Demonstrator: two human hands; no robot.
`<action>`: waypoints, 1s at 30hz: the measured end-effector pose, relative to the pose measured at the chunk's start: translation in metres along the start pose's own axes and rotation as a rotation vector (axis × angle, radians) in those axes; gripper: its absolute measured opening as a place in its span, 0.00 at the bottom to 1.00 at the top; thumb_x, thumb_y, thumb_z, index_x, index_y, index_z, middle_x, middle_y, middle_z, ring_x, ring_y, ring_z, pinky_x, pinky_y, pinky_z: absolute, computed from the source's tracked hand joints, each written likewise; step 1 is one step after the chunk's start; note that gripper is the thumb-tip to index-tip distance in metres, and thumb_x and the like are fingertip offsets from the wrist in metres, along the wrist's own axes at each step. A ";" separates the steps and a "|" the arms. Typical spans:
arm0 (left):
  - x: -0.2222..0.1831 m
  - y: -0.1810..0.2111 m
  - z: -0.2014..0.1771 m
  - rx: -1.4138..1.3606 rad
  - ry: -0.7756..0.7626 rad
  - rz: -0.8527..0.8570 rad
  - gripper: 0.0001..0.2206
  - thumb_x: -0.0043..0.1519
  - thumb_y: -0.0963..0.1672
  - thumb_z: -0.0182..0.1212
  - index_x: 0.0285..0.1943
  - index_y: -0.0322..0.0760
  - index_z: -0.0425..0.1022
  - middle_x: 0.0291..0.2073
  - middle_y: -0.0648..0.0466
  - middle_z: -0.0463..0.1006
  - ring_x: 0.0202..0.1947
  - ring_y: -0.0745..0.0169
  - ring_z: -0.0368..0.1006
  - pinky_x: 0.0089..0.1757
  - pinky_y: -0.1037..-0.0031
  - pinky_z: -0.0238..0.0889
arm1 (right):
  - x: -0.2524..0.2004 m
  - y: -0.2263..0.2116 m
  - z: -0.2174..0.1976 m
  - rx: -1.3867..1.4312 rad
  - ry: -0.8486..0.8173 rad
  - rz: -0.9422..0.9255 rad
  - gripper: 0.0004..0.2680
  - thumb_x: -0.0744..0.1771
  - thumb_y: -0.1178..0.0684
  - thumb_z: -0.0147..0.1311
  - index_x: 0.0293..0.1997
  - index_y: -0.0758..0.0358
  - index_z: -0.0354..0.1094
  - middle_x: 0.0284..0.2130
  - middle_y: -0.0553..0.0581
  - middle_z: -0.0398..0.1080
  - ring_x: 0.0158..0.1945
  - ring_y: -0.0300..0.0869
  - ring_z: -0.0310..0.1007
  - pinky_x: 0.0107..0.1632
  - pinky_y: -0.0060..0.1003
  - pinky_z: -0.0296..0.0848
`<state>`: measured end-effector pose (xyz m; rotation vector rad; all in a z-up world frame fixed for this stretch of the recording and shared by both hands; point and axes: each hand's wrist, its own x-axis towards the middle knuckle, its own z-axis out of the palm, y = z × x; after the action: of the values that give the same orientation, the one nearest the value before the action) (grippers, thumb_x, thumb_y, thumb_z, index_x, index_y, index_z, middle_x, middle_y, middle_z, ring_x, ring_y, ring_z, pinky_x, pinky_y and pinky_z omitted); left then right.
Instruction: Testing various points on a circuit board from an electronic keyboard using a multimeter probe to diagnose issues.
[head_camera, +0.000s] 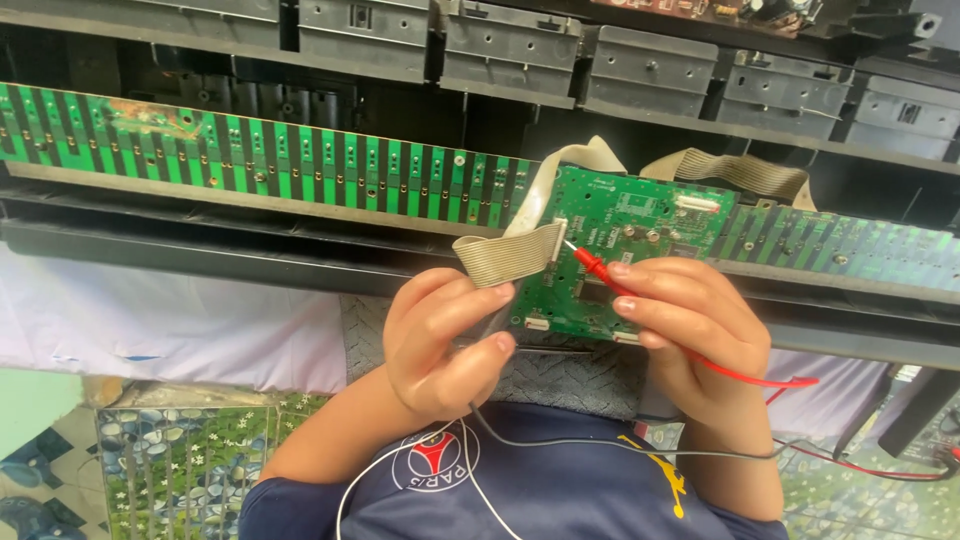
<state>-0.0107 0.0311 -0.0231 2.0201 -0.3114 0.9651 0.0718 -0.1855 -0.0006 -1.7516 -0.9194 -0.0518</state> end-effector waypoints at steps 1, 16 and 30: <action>0.003 0.001 -0.002 0.004 -0.002 0.000 0.03 0.68 0.41 0.54 0.45 0.47 0.71 0.41 0.41 0.81 0.26 0.50 0.76 0.32 0.60 0.71 | 0.000 0.001 0.000 0.005 0.001 0.000 0.11 0.70 0.53 0.48 0.40 0.72 0.76 0.39 0.72 0.78 0.37 0.63 0.80 0.42 0.56 0.80; 0.006 0.017 -0.029 0.146 -0.309 0.158 0.13 0.56 0.39 0.67 0.42 0.45 0.66 0.45 0.48 0.77 0.37 0.54 0.80 0.38 0.62 0.75 | -0.008 -0.022 -0.006 -0.064 -0.076 0.308 0.05 0.66 0.59 0.54 0.42 0.68 0.72 0.47 0.65 0.76 0.53 0.55 0.77 0.58 0.46 0.76; -0.033 0.014 -0.038 -0.228 -0.283 -0.064 0.08 0.61 0.37 0.61 0.43 0.38 0.66 0.45 0.46 0.79 0.40 0.47 0.81 0.44 0.54 0.75 | -0.028 -0.023 -0.011 0.078 -0.091 0.250 0.09 0.65 0.49 0.52 0.37 0.63 0.73 0.37 0.58 0.79 0.41 0.46 0.78 0.48 0.37 0.80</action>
<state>-0.0600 0.0483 -0.0263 1.9415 -0.4834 0.5741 0.0430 -0.2079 0.0094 -1.7948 -0.7513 0.2249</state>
